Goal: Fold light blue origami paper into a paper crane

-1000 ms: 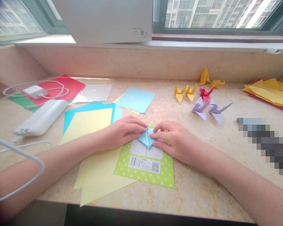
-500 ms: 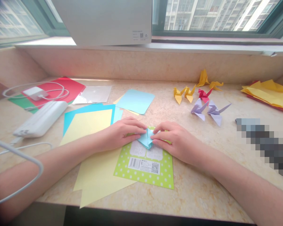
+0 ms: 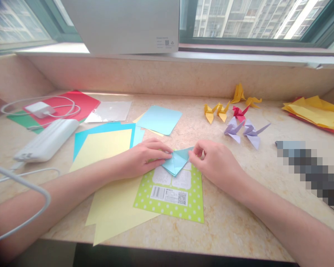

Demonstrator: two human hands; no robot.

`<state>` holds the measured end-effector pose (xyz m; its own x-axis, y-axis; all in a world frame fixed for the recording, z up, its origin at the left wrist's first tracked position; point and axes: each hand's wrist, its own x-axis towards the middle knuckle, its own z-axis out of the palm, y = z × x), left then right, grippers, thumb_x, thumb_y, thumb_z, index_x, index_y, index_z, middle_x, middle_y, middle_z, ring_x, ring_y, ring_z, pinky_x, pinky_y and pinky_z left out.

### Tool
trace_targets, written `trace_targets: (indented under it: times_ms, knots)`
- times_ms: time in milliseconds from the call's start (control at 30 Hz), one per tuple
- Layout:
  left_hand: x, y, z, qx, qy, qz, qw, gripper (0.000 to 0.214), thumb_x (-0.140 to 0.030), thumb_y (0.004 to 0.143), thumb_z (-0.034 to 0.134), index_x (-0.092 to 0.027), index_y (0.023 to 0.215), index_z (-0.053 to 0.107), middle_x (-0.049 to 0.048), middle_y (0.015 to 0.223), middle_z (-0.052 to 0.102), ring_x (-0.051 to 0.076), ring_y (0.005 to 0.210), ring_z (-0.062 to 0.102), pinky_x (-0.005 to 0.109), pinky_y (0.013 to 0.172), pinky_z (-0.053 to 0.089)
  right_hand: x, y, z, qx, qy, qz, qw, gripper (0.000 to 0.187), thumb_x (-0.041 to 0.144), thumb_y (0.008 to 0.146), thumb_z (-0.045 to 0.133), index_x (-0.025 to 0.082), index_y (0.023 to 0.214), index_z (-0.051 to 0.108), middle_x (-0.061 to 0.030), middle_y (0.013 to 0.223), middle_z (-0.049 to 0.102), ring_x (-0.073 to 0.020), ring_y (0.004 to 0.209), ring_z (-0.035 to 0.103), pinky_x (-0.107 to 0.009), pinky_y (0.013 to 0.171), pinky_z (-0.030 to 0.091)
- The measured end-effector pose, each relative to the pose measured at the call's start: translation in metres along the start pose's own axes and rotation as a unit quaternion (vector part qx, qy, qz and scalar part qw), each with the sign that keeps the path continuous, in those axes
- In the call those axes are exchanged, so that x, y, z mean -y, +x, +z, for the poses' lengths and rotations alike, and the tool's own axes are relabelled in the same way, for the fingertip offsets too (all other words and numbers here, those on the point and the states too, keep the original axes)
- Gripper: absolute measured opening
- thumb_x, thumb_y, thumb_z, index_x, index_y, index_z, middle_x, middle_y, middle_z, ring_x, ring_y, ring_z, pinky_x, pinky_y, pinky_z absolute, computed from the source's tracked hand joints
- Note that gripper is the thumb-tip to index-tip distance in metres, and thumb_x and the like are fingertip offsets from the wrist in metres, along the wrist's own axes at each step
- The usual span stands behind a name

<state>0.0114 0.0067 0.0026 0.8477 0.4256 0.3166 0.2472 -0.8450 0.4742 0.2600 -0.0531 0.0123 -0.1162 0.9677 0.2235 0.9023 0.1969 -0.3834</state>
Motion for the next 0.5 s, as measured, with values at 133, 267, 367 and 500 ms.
trace_targets:
  times_ms: [133, 267, 367, 500]
  knots:
    - [-0.001, 0.0, 0.0, 0.002, 0.02, 0.01, 1.0, 0.022, -0.021, 0.097, 0.054, -0.02, 0.109, 0.072, 0.008, 0.119, 0.069, 0.022, 0.11, 0.06, 0.04, 0.099, 0.046, -0.005, 0.001, 0.003, -0.05, 0.004, -0.07, 0.996, 0.011, 0.023, 0.084, 0.067, 0.021, 0.094, 0.065, -0.0044, 0.091, 0.065, -0.0203, 0.079, 0.063, -0.032, 0.066, 0.049]
    - [-0.002, 0.0, 0.0, 0.0, 0.034, 0.021, 0.999, 0.022, -0.02, 0.097, 0.053, -0.019, 0.109, 0.072, 0.0084, 0.121, 0.068, 0.023, 0.111, 0.059, 0.041, 0.099, 0.046, -0.01, 0.002, 0.006, -0.047, 0.0, -0.175, 0.983, 0.015, 0.018, 0.09, 0.06, 0.024, 0.097, 0.073, -0.0073, 0.108, 0.064, -0.0231, 0.096, 0.06, -0.039, 0.084, 0.049]
    - [-0.002, 0.0, 0.001, -0.003, 0.035, 0.028, 0.999, 0.023, -0.021, 0.098, 0.052, -0.018, 0.111, 0.071, 0.0079, 0.121, 0.069, 0.022, 0.109, 0.059, 0.041, 0.099, 0.046, -0.011, 0.002, 0.005, -0.018, -0.015, -0.224, 0.974, 0.02, 0.016, 0.094, 0.056, 0.022, 0.095, 0.075, -0.0079, 0.104, 0.066, -0.0231, 0.094, 0.06, -0.041, 0.088, 0.048]
    - [-0.003, 0.001, 0.0, -0.003, 0.028, 0.028, 0.999, 0.023, -0.021, 0.098, 0.052, -0.018, 0.111, 0.07, 0.0073, 0.119, 0.07, 0.021, 0.108, 0.058, 0.039, 0.099, 0.046, -0.011, 0.002, 0.002, 0.026, -0.012, -0.265, 0.964, 0.021, 0.018, 0.095, 0.055, 0.021, 0.105, 0.073, -0.0073, 0.101, 0.069, -0.0236, 0.096, 0.061, -0.042, 0.089, 0.047]
